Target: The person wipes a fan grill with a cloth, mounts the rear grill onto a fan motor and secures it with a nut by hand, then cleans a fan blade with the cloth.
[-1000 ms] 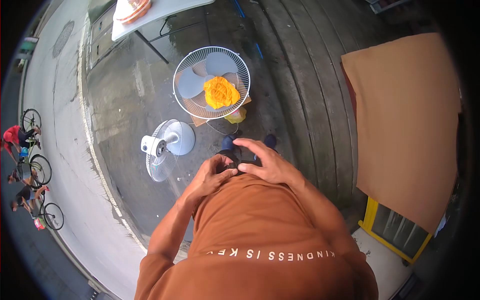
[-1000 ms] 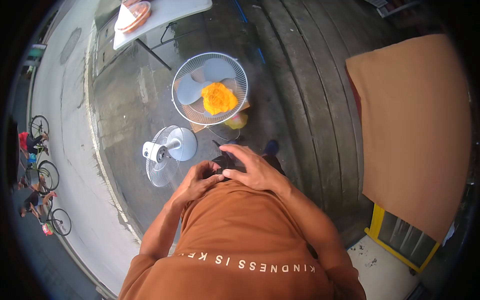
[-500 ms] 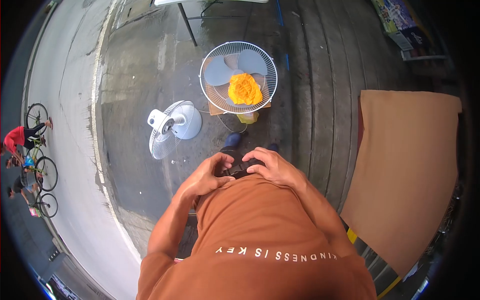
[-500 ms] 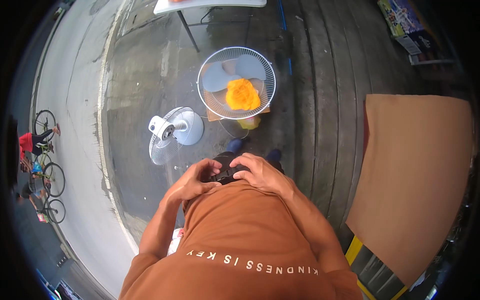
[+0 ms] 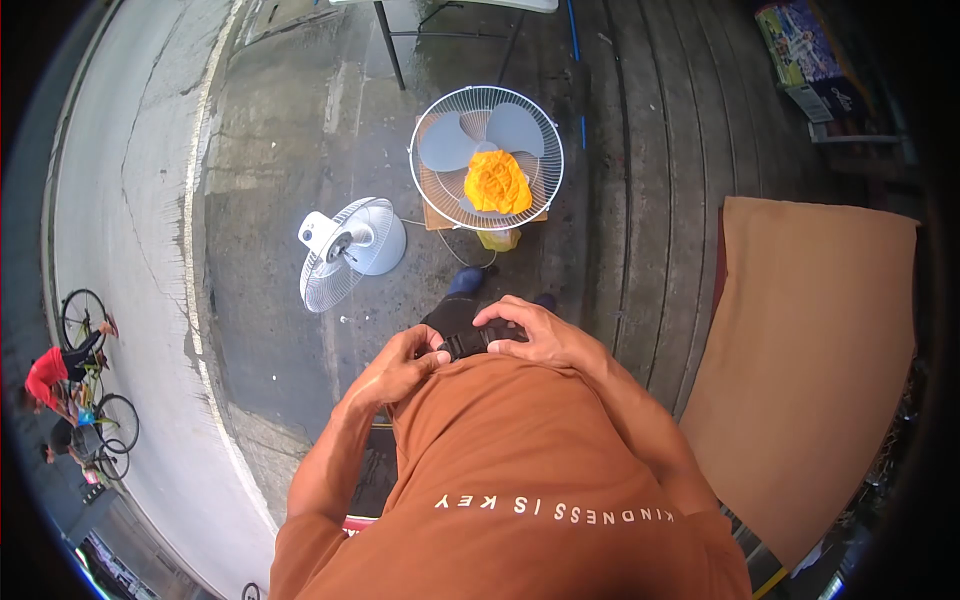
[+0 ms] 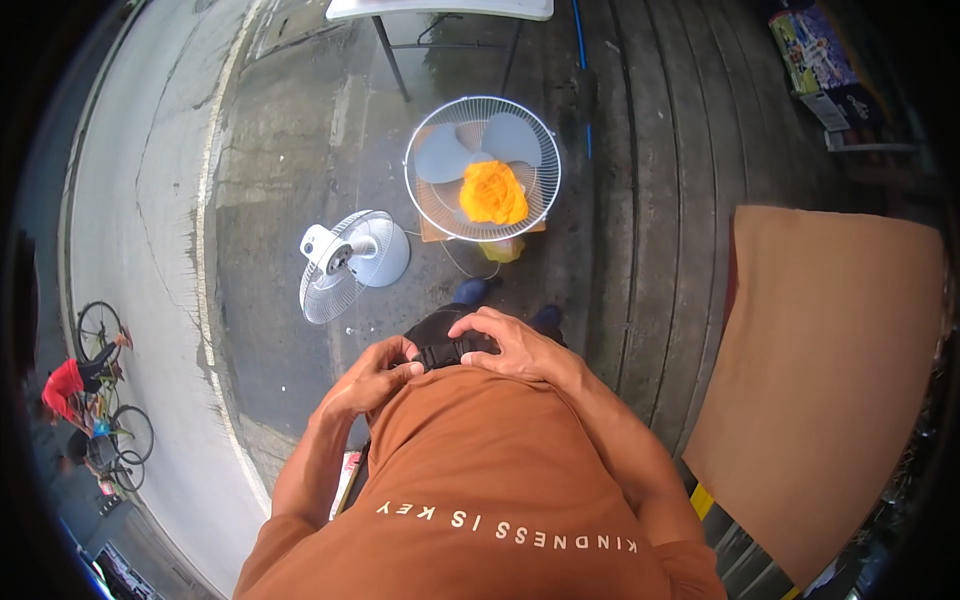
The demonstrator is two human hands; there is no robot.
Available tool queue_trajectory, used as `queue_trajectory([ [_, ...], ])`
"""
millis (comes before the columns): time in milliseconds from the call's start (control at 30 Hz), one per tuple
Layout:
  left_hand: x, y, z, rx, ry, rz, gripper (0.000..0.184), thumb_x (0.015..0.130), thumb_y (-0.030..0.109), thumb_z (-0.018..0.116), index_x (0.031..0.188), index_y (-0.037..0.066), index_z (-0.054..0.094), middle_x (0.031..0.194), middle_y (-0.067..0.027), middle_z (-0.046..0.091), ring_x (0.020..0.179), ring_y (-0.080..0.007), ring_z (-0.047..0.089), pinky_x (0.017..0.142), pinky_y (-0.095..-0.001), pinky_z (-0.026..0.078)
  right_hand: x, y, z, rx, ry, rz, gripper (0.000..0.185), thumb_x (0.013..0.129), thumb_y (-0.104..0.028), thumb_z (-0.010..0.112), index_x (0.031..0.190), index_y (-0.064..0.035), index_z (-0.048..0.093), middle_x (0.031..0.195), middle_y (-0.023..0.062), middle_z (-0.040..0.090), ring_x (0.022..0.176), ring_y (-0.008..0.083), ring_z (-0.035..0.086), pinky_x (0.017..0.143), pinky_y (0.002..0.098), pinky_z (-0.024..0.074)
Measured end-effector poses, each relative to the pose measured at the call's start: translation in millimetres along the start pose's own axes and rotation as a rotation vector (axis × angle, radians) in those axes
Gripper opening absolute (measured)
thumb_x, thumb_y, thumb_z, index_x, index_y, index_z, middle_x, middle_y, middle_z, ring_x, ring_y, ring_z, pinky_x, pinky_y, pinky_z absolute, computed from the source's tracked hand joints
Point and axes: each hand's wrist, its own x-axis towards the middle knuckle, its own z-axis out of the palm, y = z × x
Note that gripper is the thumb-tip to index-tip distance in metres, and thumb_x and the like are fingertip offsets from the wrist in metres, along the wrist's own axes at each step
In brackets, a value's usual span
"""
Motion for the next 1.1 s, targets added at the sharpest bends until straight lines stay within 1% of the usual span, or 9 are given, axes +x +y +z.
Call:
queue_trajectory([
  [100, 3, -7, 0, -0.216, -0.026, 0.003, 0.019, 0.099, 0.02, 0.071, 0.1, 0.004, 0.061, 0.087, 0.003, 0.059, 0.079, -0.0063, 0.052, 0.069, -0.0241, 0.043, 10, -7, 0, -0.054, -0.042, -0.053, 0.045, 0.089, -0.024, 0.08, 0.128, -0.0042, 0.066, 0.119, 0.0131, 0.065, 0.11, 0.0267, 0.064, 0.091, 0.0384, 0.0526],
  [200, 5, -5, -3, -0.375, -0.037, -0.04, 0.019, 0.101, 0.022, 0.071, 0.102, 0.004, 0.062, 0.089, 0.0038, 0.061, 0.081, -0.0041, 0.054, 0.071, -0.0232, 0.045, 27, -1, 7, -0.051, -0.096, -0.142, 0.049, 0.089, -0.033, 0.079, 0.126, -0.0015, 0.068, 0.118, 0.0185, 0.069, 0.111, 0.0346, 0.066, 0.095, 0.0409, 0.0524],
  [367, 15, -19, -17, -0.627, -0.12, -0.109, 0.018, 0.104, 0.02, 0.067, 0.106, 0.002, 0.065, 0.094, 0.0026, 0.066, 0.084, -0.0043, 0.059, 0.075, -0.0228, 0.049, 42, -4, 9, -0.133, -0.106, -0.086, 0.047, 0.092, -0.034, 0.075, 0.12, 0.0038, 0.068, 0.114, 0.0216, 0.072, 0.108, 0.0373, 0.068, 0.093, 0.0422, 0.0527],
  [500, 8, -6, -12, -0.485, -0.154, -0.082, 0.022, 0.106, 0.025, 0.063, 0.105, 0.003, 0.066, 0.094, 0.004, 0.065, 0.083, -0.0039, 0.058, 0.074, -0.022, 0.049, 42, 0, 10, -0.137, -0.079, -0.134, 0.045, 0.094, -0.033, 0.074, 0.119, 0.004, 0.067, 0.115, 0.0215, 0.072, 0.108, 0.0372, 0.068, 0.092, 0.0432, 0.0532],
  [700, 12, -15, -14, -0.435, -0.123, -0.076, 0.024, 0.105, 0.028, 0.064, 0.105, 0.004, 0.066, 0.088, 0.0049, 0.064, 0.077, -0.0039, 0.056, 0.069, -0.0231, 0.047, 40, 2, 7, -0.054, -0.065, -0.132, 0.042, 0.093, -0.031, 0.075, 0.117, 0.0026, 0.068, 0.113, 0.0204, 0.073, 0.105, 0.0338, 0.07, 0.089, 0.0418, 0.0543],
  [800, 16, -18, -10, -0.453, -0.099, -0.045, 0.023, 0.105, 0.028, 0.064, 0.103, 0.005, 0.065, 0.086, 0.0056, 0.062, 0.074, -0.0035, 0.055, 0.066, -0.0236, 0.045, 38, -3, 4, -0.036, -0.065, -0.044, 0.04, 0.091, -0.03, 0.075, 0.116, 0.0015, 0.068, 0.108, 0.0201, 0.074, 0.094, 0.0297, 0.071, 0.083, 0.0401, 0.0552],
  [967, 19, -17, -13, -0.421, -0.121, -0.076, 0.022, 0.105, 0.027, 0.065, 0.103, 0.005, 0.066, 0.087, 0.0045, 0.064, 0.075, -0.0046, 0.058, 0.069, -0.0236, 0.048, 39, -3, 5, -0.001, -0.018, 0.053, 0.033, 0.089, -0.024, 0.074, 0.109, 0.0017, 0.067, 0.089, 0.0135, 0.07, 0.077, 0.0187, 0.064, 0.073, 0.0356, 0.0522],
  [1000, 18, -18, -13, -0.488, -0.114, -0.079, 0.022, 0.104, 0.027, 0.065, 0.104, 0.005, 0.066, 0.088, 0.0038, 0.065, 0.076, -0.0053, 0.059, 0.07, -0.0238, 0.049, 39, -4, 5, 0.005, -0.003, 0.094, 0.031, 0.089, -0.022, 0.074, 0.107, 0.0016, 0.067, 0.085, 0.0117, 0.068, 0.075, 0.0167, 0.062, 0.071, 0.0348, 0.0512],
  [1100, 15, -19, -9, -0.676, -0.073, -0.059, 0.021, 0.104, 0.026, 0.066, 0.103, 0.005, 0.066, 0.09, 0.0018, 0.067, 0.078, -0.0073, 0.062, 0.073, -0.0247, 0.052, 40, 14, 5, 0.037, 0.156, 0.02, 0.028, 0.087, -0.019, 0.073, 0.104, 0.0019, 0.065, 0.081, 0.0089, 0.063, 0.074, 0.0142, 0.058, 0.069, 0.0322, 0.0488],
])
